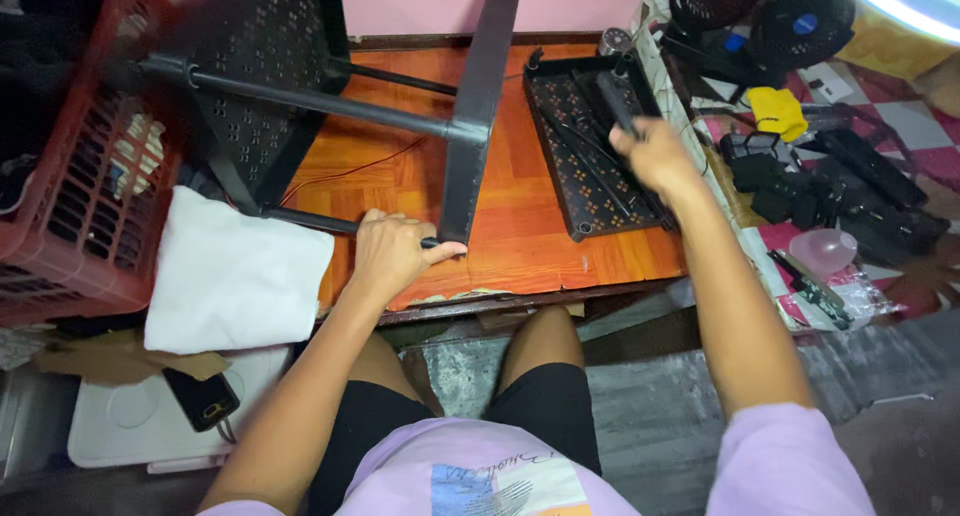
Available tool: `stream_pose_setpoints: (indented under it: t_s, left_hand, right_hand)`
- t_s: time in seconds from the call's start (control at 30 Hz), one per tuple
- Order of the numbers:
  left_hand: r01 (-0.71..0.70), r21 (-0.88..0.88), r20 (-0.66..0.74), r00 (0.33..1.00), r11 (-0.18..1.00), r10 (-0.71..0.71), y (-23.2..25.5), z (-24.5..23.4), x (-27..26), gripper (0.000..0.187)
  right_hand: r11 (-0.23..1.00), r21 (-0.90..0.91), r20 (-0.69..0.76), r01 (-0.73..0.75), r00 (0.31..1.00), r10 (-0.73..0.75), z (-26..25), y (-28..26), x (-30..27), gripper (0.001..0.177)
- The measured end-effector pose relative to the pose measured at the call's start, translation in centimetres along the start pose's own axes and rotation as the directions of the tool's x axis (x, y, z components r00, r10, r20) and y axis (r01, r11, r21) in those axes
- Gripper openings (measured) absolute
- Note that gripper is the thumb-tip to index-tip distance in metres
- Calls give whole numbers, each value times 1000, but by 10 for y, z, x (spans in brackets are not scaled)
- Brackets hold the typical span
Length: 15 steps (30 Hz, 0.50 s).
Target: The person assembles a black plastic shelving unit by inserting metal rods into the shelves and securing them with plastic caps. They use an Allen key to tighten the connections and ensure stability.
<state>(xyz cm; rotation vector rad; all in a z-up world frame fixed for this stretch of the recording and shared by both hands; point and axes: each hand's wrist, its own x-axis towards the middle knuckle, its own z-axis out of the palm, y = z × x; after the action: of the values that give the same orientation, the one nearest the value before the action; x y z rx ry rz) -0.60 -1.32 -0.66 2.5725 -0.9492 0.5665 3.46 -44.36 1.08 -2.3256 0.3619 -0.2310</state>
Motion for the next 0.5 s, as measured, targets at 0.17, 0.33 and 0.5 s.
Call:
stream_pose_setpoints:
  t_s: [0.17,0.33,0.5]
  left_hand:
    - [0,14,17,1000,1000,-1,2,0,-4,61]
    - [13,-28,14,1000,1000,-13,2,3,-5,61]
    - [36,-79,12,999,996,-35,6,4,-3,60]
  right_hand:
    - [914,-211,-363,348,840,-403,9,-9,21,51]
    - [918,278,-184,284,953,-239,38,-52,-43,37]
    - [406,896,284,-180,935,-212,56,-122,-109,53]
